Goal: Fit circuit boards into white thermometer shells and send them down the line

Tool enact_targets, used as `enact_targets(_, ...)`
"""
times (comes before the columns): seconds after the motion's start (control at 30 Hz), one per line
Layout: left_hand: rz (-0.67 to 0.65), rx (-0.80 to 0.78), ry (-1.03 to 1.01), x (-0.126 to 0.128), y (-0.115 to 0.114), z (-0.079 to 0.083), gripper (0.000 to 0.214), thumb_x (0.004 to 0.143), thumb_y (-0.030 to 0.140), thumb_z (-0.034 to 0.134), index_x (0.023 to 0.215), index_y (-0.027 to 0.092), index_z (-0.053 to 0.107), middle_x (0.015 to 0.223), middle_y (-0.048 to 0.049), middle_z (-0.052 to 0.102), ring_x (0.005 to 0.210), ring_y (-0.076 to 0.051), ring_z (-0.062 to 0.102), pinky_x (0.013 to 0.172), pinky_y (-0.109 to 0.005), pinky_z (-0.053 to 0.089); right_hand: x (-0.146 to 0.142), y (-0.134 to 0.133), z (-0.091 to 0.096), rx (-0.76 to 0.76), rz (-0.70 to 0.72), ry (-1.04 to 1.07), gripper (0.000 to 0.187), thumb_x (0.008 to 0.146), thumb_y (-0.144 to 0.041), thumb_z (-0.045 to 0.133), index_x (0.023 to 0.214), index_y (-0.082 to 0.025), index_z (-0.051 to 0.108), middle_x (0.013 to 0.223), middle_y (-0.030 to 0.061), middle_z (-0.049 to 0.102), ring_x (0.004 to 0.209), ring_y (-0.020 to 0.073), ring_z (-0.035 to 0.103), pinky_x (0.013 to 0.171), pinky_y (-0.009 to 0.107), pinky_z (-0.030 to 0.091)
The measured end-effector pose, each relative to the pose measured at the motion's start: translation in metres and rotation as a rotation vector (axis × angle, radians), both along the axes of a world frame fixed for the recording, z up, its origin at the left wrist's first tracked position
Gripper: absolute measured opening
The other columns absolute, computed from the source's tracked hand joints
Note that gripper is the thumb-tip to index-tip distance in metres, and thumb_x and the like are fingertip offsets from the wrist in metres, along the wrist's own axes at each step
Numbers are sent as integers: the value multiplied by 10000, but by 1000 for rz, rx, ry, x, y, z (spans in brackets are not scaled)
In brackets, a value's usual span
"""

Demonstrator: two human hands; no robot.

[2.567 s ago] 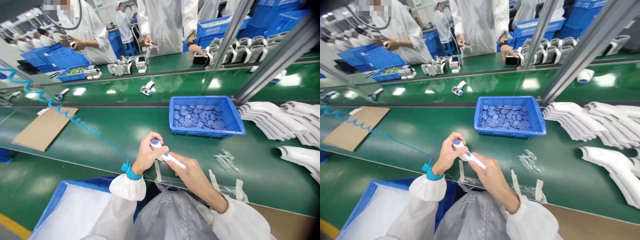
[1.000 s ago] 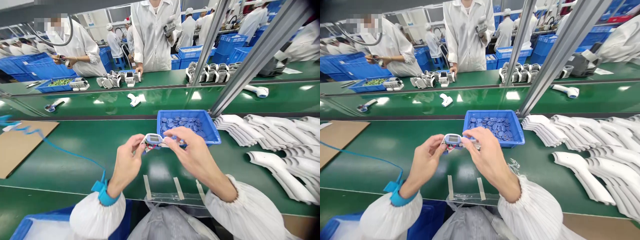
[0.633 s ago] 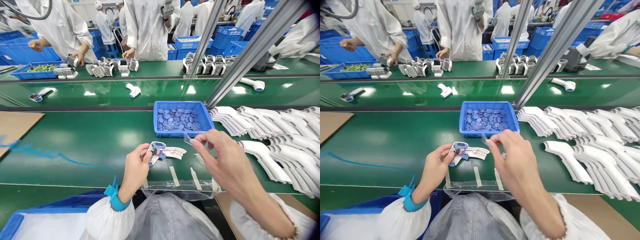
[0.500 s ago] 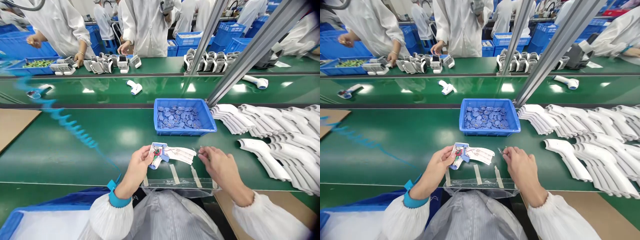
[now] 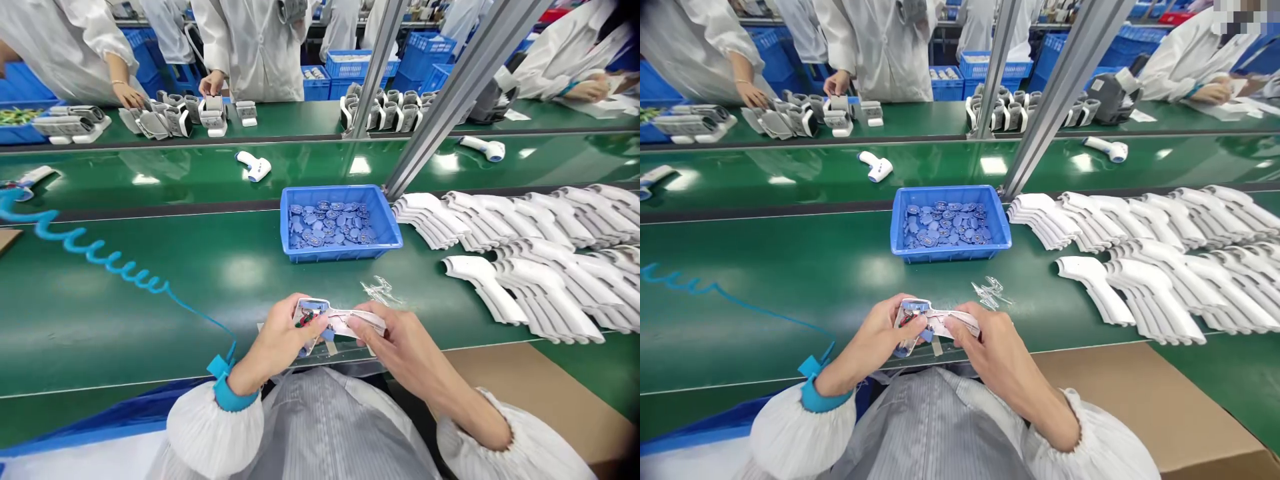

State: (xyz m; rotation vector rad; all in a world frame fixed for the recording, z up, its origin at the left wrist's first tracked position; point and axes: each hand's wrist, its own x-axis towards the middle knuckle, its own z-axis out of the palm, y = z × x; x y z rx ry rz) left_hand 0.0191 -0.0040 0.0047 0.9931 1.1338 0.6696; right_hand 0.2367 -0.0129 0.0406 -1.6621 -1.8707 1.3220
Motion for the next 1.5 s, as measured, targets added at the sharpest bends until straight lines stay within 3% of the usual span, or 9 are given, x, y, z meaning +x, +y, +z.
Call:
enact_targets(0.13, -67, -231, -128, 1, -1, 2, 474, 756, 477, 799, 1014, 126, 611, 860, -56, 661, 698, -160, 636, 578, -235, 431, 34, -1, 4, 87, 51, -6, 348, 970, -537, 497, 1123, -277, 670, 944, 19, 708, 736, 157, 602, 585, 260, 451)
enact_targets(0.23, -19, -212, -59, -3, -2, 2, 482, 797, 498, 769, 1108, 172, 596, 945, -41, 675, 850, -174, 657, 706, -243, 483, 94, 12, -9, 390, -255, -292, 397, 969, -522, 493, 1202, -243, 652, 1134, 75, 699, 897, 191, 656, 728, 299, 513)
enact_targets(0.33, 6, -197, 15, -6, 3, 1, 534, 837, 562, 703, 1209, 199, 579, 1028, -57, 694, 968, -211, 656, 792, -282, 508, 166, 25, -32, 593, -517, -832, 445, 963, -496, 479, 1139, -142, 685, 1115, 184, 699, 887, 263, 664, 788, 401, 492)
enact_targets(0.5, -34, -55, 39, 0, 12, 10, 460, 770, 497, 762, 1022, 128, 652, 857, -55, 671, 793, -193, 639, 694, -288, 490, 219, 37, -65, 567, -551, -911, 539, 912, -613, 506, 850, -135, 750, 793, 244, 689, 711, 340, 642, 609, 458, 405)
enact_targets(0.67, -75, 5, 31, -5, 15, 11, 465, 855, 485, 692, 1162, 145, 617, 962, -82, 674, 823, -175, 609, 627, -258, 403, 184, 25, -52, 794, -487, -901, 559, 887, -688, 506, 1053, -206, 736, 938, 222, 714, 824, 379, 654, 605, 470, 401)
enact_targets(1.03, -74, 52, 8, -11, 16, 11, 541, 845, 492, 710, 1231, 137, 577, 1027, -81, 655, 851, -166, 585, 711, -260, 460, -13, 1, -13, 1114, 170, -633, 213, 993, -315, 570, 1153, -189, 634, 1146, 67, 736, 1058, 252, 654, 965, 461, 359)
enact_targets(1.17, -75, 116, 80, -10, 15, 9, 443, 872, 462, 663, 1150, 122, 605, 921, -67, 672, 744, -166, 598, 655, -273, 478, -28, 11, -17, 855, 254, -533, 356, 963, -429, 589, 1166, -139, 629, 1032, 103, 736, 921, 263, 674, 880, 445, 440)
enact_targets(1.37, -58, 425, 458, -14, 0, 0, 607, 826, 349, 729, 1376, 229, 502, 1340, -85, 608, 1184, -281, 586, 1027, -413, 462, -17, 25, -5, -60, 195, -53, 251, 910, -393, 600, 1072, -202, 595, 792, 22, 675, 638, 164, 590, 536, 277, 418)
enact_targets(1.5, -28, 543, 611, -12, -21, -14, 517, 968, 313, 545, 1460, 221, 416, 1485, -92, 510, 1362, -250, 486, 1152, -393, 380, -22, 19, 0, -282, 112, 272, 261, 919, -411, 590, 1081, -207, 602, 801, 5, 637, 635, 120, 524, 527, 239, 406)
